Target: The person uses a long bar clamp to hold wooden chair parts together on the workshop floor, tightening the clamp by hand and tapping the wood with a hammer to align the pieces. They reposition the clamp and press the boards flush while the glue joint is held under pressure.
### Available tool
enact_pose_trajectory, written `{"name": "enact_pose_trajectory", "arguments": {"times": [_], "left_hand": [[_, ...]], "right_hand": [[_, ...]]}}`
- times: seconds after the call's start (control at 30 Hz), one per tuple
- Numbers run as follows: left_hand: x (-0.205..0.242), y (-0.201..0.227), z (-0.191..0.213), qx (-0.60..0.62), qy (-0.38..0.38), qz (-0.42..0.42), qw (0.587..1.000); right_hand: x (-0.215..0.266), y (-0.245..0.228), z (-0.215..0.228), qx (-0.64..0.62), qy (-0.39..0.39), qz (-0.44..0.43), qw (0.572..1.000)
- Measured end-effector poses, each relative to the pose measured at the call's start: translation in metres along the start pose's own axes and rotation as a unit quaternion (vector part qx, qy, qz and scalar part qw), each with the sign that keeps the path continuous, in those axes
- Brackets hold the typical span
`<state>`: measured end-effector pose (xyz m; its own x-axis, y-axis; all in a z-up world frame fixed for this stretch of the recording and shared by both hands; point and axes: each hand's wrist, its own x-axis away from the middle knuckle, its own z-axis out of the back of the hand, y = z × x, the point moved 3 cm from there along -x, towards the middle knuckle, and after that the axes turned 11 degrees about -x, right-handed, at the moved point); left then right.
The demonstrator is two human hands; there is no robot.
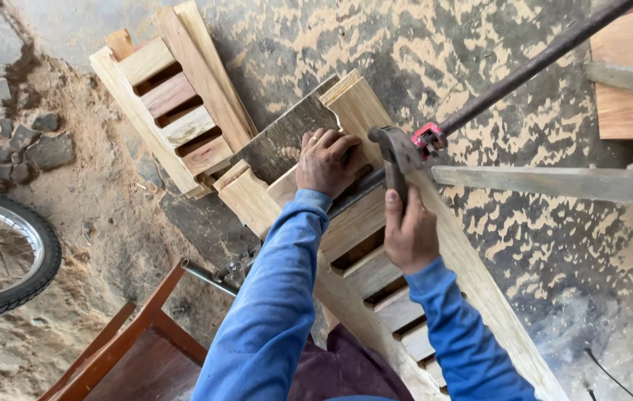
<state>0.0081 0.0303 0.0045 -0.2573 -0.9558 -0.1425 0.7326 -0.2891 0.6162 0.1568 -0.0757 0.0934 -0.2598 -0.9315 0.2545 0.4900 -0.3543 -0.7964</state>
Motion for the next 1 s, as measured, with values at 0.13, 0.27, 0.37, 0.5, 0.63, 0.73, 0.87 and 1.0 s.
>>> {"name": "enact_pose_trajectory", "arguments": {"times": [0.13, 0.27, 0.37, 0.5, 0.63, 0.73, 0.87, 1.0], "left_hand": [[0.007, -0.003, -0.001, 0.026, 0.044, 0.023, 0.998], [0.008, -0.002, 0.006, 0.098, 0.124, 0.069, 0.985], [0.007, -0.005, 0.006, 0.129, 0.166, 0.114, 0.971], [0.007, -0.009, 0.0, 0.098, 0.173, 0.102, 0.975], [0.008, -0.006, 0.004, 0.107, 0.164, 0.106, 0.975], [0.008, -0.006, 0.003, 0.096, 0.153, 0.098, 0.979], [0.007, -0.008, 0.001, 0.091, 0.142, 0.09, 0.982], [0.011, -0.006, 0.001, 0.101, 0.135, 0.095, 0.981]], "right_hand": [[0.01, -0.028, 0.009, -0.141, 0.007, -0.05, 0.989], [0.01, 0.005, -0.002, -0.151, 0.023, 0.012, 0.988], [0.001, 0.016, -0.005, -0.028, -0.012, 0.004, 1.0], [0.003, -0.021, 0.003, -0.08, -0.01, -0.033, 0.996], [0.017, -0.001, -0.006, -0.16, 0.037, 0.03, 0.986], [0.008, 0.041, -0.015, -0.06, 0.0, -0.014, 0.998], [0.007, 0.004, -0.004, -0.035, -0.02, -0.067, 0.997], [0.026, 0.022, -0.014, -0.208, 0.047, -0.007, 0.977]]}}
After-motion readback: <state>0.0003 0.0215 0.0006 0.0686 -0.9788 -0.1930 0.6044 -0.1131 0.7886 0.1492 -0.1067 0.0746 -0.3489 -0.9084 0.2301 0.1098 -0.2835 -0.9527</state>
